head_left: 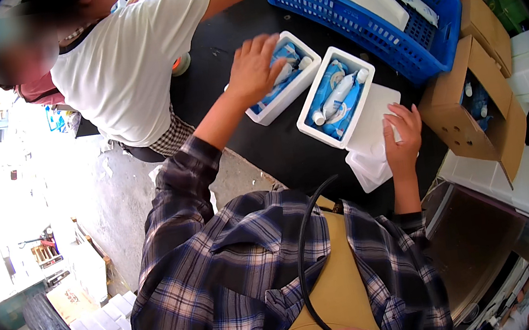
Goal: The person packs blue liquid pouches into styrofoam containers, places the containers inside cardboard boxes, and organizes the boxes on a workspace.
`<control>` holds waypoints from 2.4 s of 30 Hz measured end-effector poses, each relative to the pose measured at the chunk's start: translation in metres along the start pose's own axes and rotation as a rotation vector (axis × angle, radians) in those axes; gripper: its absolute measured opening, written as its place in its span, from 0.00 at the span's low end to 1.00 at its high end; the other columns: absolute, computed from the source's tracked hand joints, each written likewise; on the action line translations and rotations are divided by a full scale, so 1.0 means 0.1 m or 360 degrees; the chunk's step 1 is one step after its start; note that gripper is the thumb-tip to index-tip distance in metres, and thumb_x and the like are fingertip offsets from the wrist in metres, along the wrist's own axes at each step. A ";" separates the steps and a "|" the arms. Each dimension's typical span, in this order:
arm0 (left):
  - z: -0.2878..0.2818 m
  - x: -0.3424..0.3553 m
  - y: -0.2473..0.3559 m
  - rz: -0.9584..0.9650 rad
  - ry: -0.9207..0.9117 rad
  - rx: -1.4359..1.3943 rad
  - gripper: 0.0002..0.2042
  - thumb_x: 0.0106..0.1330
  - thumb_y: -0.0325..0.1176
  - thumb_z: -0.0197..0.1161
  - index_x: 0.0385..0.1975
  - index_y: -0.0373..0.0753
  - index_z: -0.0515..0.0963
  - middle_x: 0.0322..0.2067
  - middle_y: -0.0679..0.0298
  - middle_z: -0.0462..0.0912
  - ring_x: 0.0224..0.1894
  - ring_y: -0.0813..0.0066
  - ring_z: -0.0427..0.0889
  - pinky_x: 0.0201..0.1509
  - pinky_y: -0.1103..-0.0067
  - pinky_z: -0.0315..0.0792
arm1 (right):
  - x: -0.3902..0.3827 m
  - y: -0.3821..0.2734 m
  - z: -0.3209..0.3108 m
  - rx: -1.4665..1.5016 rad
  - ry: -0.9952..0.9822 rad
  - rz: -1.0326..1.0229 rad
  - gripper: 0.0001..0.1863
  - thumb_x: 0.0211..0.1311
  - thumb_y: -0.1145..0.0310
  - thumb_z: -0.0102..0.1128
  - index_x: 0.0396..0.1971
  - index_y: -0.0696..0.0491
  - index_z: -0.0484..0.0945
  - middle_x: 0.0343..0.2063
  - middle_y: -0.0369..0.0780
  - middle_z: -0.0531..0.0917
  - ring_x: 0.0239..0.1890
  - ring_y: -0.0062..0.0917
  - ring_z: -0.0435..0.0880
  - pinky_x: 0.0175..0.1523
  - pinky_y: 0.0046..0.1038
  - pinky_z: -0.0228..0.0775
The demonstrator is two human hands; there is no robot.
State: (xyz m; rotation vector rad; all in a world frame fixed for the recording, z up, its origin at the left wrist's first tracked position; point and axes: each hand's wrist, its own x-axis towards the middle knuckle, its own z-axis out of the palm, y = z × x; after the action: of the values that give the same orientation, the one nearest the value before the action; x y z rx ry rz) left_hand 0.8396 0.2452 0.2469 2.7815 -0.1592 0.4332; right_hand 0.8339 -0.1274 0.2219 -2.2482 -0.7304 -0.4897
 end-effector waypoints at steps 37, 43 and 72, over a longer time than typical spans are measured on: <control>-0.03 -0.67 1.27 0.0124 -0.0261 -0.0836 0.55 0.45 0.57 0.80 0.74 0.45 0.59 0.74 0.40 0.50 0.74 0.33 0.55 0.75 0.54 0.56 | -0.18 -0.88 0.26 0.1688 0.0413 0.1018 0.26 0.61 0.83 0.66 0.59 0.60 0.68 0.33 0.38 0.81 0.32 0.16 0.80 0.35 0.17 0.73; -0.27 -0.60 0.43 0.0053 -0.0208 -0.0225 0.53 0.43 0.50 0.78 0.75 0.51 0.60 0.75 0.48 0.53 0.75 0.39 0.55 0.75 0.54 0.56 | -0.21 -0.86 0.76 0.1627 -0.0066 0.0847 0.21 0.71 0.66 0.63 0.60 0.56 0.72 0.48 0.40 0.81 0.47 0.22 0.79 0.50 0.24 0.75; 0.35 -0.59 0.12 -0.0171 -0.0531 0.0455 0.46 0.58 0.56 0.62 0.77 0.48 0.54 0.77 0.45 0.46 0.75 0.31 0.49 0.69 0.41 0.51 | -0.88 0.34 -0.25 0.1221 0.0581 0.1419 0.41 0.60 0.80 0.66 0.73 0.53 0.60 0.50 0.42 0.80 0.50 0.26 0.83 0.51 0.26 0.77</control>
State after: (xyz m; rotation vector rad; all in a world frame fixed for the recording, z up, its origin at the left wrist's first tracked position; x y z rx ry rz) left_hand 0.7914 0.2257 0.2006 3.1068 -0.0233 -0.0427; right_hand 0.7842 -0.1969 0.1752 -1.4704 0.2769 -0.1173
